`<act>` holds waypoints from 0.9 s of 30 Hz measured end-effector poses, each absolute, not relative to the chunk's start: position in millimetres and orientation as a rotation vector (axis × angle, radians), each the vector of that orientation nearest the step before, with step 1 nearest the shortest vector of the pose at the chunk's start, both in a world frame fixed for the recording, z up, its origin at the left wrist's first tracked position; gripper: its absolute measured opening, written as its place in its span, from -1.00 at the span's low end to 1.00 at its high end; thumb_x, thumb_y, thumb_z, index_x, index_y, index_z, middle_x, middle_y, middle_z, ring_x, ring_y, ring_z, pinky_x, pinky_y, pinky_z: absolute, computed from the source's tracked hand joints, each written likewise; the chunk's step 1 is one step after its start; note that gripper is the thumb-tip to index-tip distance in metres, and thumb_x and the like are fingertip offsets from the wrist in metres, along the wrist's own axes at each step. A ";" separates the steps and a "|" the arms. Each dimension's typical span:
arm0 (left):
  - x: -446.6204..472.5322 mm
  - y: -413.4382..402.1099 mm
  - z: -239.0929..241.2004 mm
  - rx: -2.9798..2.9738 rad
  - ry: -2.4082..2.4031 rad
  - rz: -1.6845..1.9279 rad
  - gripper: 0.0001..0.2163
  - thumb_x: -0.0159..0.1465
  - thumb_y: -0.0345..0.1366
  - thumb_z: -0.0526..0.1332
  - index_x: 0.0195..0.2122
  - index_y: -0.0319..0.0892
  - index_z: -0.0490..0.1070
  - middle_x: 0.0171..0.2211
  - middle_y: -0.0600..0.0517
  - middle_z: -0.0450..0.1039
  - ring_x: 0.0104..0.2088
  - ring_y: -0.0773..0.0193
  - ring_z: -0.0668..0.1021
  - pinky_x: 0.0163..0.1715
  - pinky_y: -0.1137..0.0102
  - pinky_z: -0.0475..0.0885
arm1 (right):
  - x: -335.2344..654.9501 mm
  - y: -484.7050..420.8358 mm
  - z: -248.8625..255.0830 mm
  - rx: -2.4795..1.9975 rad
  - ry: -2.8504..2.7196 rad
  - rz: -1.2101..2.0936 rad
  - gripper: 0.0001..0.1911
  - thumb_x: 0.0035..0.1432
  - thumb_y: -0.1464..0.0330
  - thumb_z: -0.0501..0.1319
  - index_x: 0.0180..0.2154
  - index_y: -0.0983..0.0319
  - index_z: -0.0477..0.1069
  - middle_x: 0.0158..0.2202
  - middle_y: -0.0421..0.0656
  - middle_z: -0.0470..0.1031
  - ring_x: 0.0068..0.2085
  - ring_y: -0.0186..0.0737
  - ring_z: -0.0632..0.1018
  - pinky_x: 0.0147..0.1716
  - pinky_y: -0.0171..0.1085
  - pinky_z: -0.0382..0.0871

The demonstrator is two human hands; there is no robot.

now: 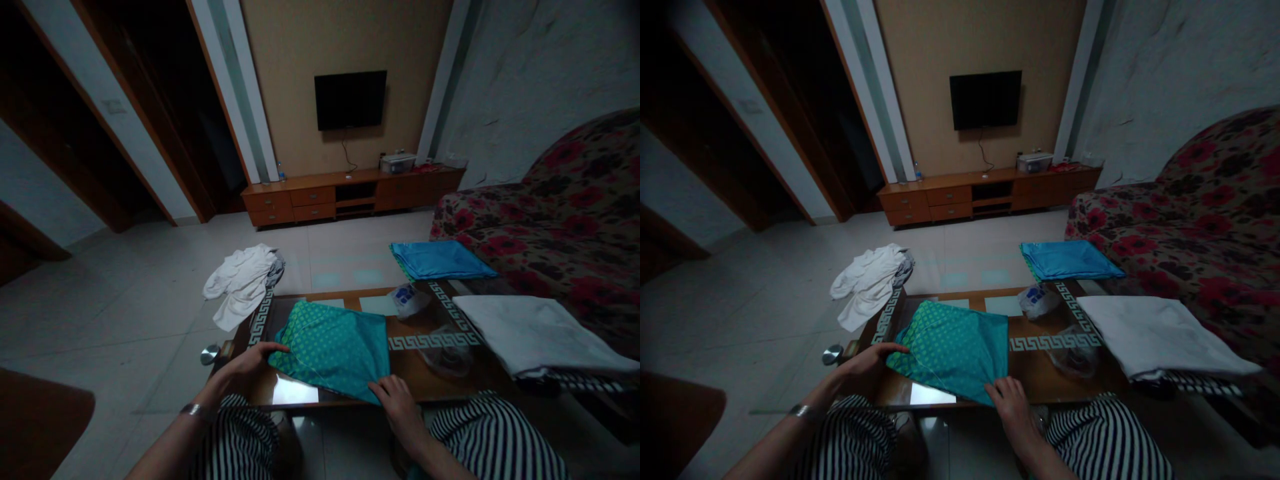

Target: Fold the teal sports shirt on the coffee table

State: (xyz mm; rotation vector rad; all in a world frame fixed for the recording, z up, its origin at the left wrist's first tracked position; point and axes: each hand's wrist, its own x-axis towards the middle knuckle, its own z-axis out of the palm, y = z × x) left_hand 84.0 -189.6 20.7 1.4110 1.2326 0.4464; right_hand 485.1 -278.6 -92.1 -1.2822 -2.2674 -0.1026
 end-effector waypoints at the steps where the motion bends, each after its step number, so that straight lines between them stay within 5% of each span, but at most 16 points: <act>1: 82.0 -190.1 17.5 1.517 1.250 0.447 -0.36 -0.17 -0.53 -0.01 -0.05 -0.11 0.51 0.00 -0.03 0.49 -0.01 0.10 0.49 0.07 0.19 0.33 | 485.4 -279.2 -91.7 -1.278 -2.268 -0.090 -0.69 0.21 0.54 0.09 -0.06 0.18 0.43 -0.27 -0.10 0.43 -0.24 -0.18 0.38 -0.22 -0.22 0.24; 9: 93.3 -185.1 -32.9 2.243 1.419 0.640 -0.71 0.13 -0.49 0.03 -0.23 -0.19 0.51 -0.18 -0.09 0.38 -0.14 0.17 0.41 -0.07 0.25 0.34 | 489.1 -279.5 -97.4 -1.177 -2.258 -0.039 -0.69 0.22 0.57 0.04 -0.09 0.20 0.41 -0.30 -0.12 0.41 -0.26 -0.19 0.36 -0.25 -0.24 0.19; 12: 103.2 -178.5 -28.2 2.384 1.550 0.683 -0.80 0.15 -0.45 0.10 -0.34 -0.16 0.52 -0.11 -0.10 0.38 -0.04 0.09 0.36 0.00 0.15 0.27 | 491.8 -282.0 -94.8 -1.156 -2.274 -0.008 -0.66 0.19 0.59 0.04 -0.08 0.20 0.41 -0.32 -0.12 0.40 -0.27 -0.19 0.37 -0.27 -0.24 0.19; 18: 104.2 -176.1 1.9 2.275 1.360 0.821 -0.70 0.03 -0.54 0.07 -0.30 -0.12 0.51 -0.01 -0.05 0.46 0.15 0.10 0.32 0.18 0.15 0.13 | 504.8 -288.7 -64.1 -1.166 -2.212 0.171 -0.61 0.03 0.60 0.04 -0.17 0.16 0.47 -0.33 -0.12 0.41 -0.26 -0.16 0.42 -0.29 -0.21 0.26; 23: 107.4 -180.0 25.8 1.906 1.341 0.830 -0.61 -0.07 -0.51 0.04 -0.23 -0.15 0.47 -0.12 -0.03 0.53 -0.01 0.13 0.45 0.11 0.21 0.24 | 517.5 -277.3 -27.8 -1.220 -1.938 0.364 -0.59 0.01 0.53 0.01 -0.17 0.15 0.48 -0.13 -0.08 0.50 -0.04 -0.07 0.48 -0.03 -0.06 0.34; 27: 116.1 -176.0 45.9 1.767 1.406 0.888 -0.64 -0.12 -0.47 0.03 -0.27 -0.20 0.42 -0.24 -0.01 0.49 -0.18 0.18 0.46 -0.10 0.35 0.35 | 521.6 -257.0 -3.1 -1.360 -1.669 0.545 -0.71 0.10 0.38 0.06 -0.18 0.19 0.48 -0.20 -0.07 0.56 -0.16 -0.09 0.55 -0.15 -0.19 0.41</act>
